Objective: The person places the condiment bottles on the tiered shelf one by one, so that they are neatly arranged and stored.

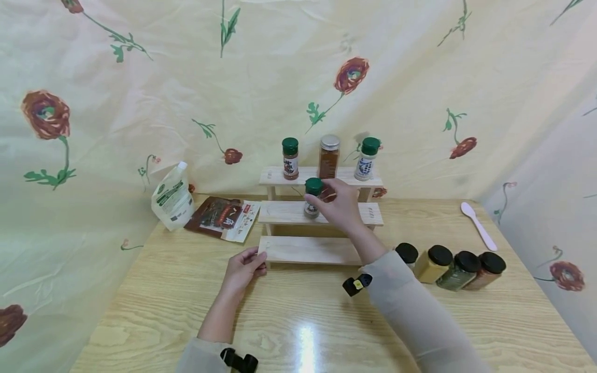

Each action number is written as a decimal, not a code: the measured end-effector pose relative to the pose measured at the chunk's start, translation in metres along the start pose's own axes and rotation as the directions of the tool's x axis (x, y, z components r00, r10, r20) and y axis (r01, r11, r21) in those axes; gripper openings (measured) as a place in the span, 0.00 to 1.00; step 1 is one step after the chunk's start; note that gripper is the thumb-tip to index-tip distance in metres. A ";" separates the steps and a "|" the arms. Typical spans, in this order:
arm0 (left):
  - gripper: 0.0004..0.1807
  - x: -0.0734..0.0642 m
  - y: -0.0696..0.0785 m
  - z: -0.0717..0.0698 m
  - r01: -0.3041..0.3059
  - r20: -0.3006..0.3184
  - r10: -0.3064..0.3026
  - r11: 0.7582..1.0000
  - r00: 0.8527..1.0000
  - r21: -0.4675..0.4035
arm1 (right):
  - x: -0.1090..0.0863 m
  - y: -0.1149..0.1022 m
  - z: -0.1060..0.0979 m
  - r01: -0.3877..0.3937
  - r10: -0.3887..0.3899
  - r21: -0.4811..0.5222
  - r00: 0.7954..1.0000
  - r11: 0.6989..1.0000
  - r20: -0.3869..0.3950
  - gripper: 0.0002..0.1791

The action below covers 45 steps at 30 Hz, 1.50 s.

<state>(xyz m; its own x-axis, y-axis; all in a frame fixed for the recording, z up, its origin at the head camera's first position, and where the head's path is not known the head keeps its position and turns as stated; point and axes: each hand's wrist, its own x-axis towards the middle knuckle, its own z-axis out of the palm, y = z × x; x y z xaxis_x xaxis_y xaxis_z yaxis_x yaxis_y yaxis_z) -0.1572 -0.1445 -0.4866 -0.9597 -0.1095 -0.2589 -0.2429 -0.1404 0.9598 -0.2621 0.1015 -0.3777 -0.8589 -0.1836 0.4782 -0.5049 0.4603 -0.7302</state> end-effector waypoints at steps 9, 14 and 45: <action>0.21 0.004 -0.001 0.002 0.004 -0.024 -0.004 1.000 1.000 -0.016 | 0.010 -0.016 0.024 -0.048 0.047 0.016 0.998 0.999 0.042 0.23; 0.22 0.003 -0.002 0.001 0.000 -0.027 0.000 1.000 1.000 -0.014 | 0.015 -0.023 0.035 -0.018 0.018 0.014 0.999 1.000 0.041 0.21; 0.25 0.001 -0.002 0.001 -0.014 -0.008 0.014 1.000 1.000 -0.005 | -0.005 -0.019 0.029 -0.130 0.141 -0.088 0.982 0.988 0.125 0.32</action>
<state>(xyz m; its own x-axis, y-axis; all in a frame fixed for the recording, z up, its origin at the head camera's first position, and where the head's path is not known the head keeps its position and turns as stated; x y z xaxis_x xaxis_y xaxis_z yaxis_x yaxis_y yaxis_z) -0.1574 -0.1438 -0.4882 -0.9618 -0.1196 -0.2461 -0.2284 -0.1442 0.9628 -0.2502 0.0680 -0.3807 -0.9253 -0.2245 0.3058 -0.3793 0.5547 -0.7406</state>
